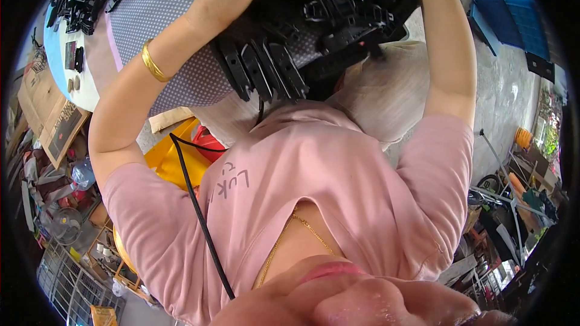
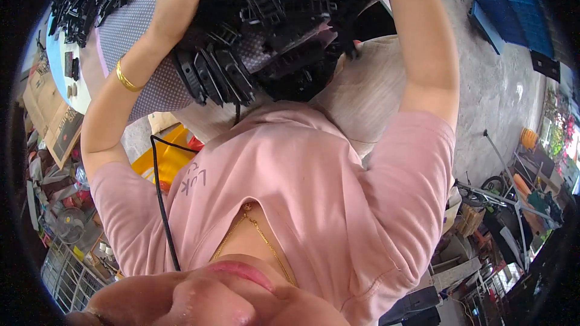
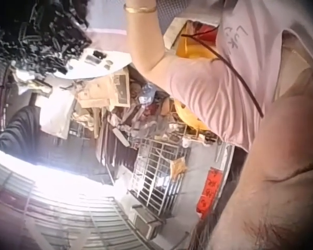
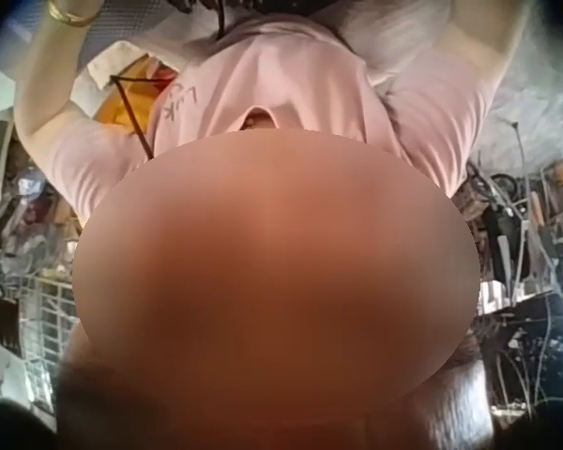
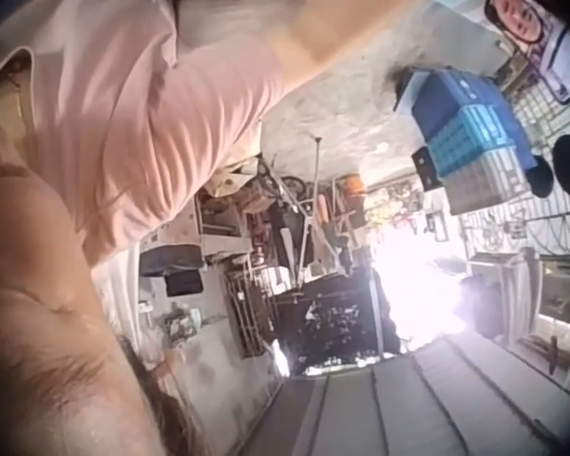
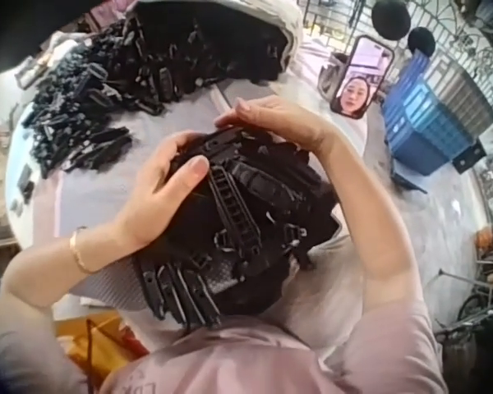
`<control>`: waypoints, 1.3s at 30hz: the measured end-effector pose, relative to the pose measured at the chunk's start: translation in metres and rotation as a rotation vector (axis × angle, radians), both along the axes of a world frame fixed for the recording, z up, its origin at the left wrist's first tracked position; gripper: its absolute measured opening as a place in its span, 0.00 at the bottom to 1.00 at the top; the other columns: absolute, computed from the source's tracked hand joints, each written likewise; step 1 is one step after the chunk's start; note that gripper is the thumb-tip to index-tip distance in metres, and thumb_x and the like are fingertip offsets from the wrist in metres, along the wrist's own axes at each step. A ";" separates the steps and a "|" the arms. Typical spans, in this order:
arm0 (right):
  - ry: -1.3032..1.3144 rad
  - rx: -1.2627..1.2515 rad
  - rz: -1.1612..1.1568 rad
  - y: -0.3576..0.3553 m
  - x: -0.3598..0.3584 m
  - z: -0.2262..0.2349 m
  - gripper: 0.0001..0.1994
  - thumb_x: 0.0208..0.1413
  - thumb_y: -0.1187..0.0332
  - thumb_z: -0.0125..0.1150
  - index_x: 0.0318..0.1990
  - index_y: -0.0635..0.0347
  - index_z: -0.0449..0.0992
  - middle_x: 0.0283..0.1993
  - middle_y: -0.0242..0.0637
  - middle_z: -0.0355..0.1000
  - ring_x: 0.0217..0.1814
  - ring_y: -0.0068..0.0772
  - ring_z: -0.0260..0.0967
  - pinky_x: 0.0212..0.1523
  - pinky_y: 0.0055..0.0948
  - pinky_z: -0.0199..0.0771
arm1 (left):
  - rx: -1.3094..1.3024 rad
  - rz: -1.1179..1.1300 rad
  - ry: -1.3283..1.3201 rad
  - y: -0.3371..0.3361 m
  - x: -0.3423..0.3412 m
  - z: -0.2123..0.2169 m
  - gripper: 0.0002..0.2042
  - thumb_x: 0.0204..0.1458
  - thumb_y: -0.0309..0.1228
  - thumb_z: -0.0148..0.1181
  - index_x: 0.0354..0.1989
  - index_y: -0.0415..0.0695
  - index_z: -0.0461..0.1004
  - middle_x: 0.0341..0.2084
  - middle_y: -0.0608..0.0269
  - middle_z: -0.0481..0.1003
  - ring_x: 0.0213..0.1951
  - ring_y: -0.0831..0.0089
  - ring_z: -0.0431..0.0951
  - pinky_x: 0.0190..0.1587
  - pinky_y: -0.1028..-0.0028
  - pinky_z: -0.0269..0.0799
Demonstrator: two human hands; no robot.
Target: Assembling or inspecting black plastic hair claw clips at a production workbench.
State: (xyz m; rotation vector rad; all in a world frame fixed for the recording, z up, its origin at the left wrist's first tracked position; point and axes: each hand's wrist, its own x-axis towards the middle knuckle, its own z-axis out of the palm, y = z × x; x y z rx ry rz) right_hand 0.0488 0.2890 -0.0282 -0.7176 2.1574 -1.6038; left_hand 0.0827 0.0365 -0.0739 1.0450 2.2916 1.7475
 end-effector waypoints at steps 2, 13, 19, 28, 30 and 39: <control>0.019 -0.036 0.013 0.006 0.008 -0.001 0.26 0.56 0.47 0.47 0.47 0.64 0.73 0.46 0.37 0.71 0.48 0.26 0.66 0.52 0.24 0.61 | -0.073 -0.026 -0.022 0.005 0.010 0.006 0.13 0.57 0.35 0.49 0.40 0.36 0.70 0.34 0.69 0.72 0.39 0.80 0.68 0.45 0.79 0.62; -0.289 -0.120 -0.022 0.038 0.060 0.018 0.29 0.49 0.47 0.57 0.49 0.65 0.71 0.47 0.39 0.71 0.50 0.28 0.66 0.54 0.25 0.61 | -0.049 -0.047 0.197 0.046 0.060 0.042 0.19 0.47 0.35 0.58 0.45 0.38 0.66 0.44 0.51 0.66 0.48 0.55 0.63 0.53 0.65 0.57; -0.112 -0.205 0.022 0.048 0.087 0.010 0.17 0.54 0.64 0.54 0.48 0.67 0.72 0.44 0.40 0.72 0.48 0.26 0.67 0.51 0.24 0.64 | -0.203 -0.300 0.123 0.048 0.073 0.061 0.23 0.46 0.34 0.58 0.50 0.37 0.62 0.48 0.46 0.62 0.52 0.51 0.60 0.57 0.62 0.54; -0.134 -0.263 0.042 0.064 0.138 0.006 0.23 0.50 0.59 0.61 0.50 0.66 0.69 0.44 0.41 0.72 0.47 0.27 0.68 0.49 0.26 0.66 | -0.244 -0.718 0.346 0.064 0.085 0.071 0.25 0.41 0.31 0.62 0.49 0.38 0.63 0.50 0.47 0.62 0.52 0.49 0.61 0.54 0.59 0.58; -0.116 -0.249 0.038 0.062 0.146 0.004 0.24 0.50 0.59 0.61 0.50 0.67 0.69 0.45 0.42 0.72 0.48 0.29 0.68 0.50 0.27 0.65 | -0.234 -0.791 0.268 0.061 0.086 0.067 0.25 0.41 0.30 0.62 0.49 0.39 0.63 0.50 0.47 0.62 0.51 0.50 0.63 0.53 0.61 0.60; -0.060 -0.081 0.158 0.042 0.150 0.031 0.26 0.45 0.54 0.65 0.45 0.67 0.72 0.44 0.43 0.73 0.46 0.33 0.70 0.49 0.31 0.67 | -0.284 -0.752 0.610 0.019 0.046 0.067 0.16 0.40 0.27 0.62 0.39 0.41 0.70 0.40 0.52 0.70 0.48 0.52 0.67 0.50 0.61 0.65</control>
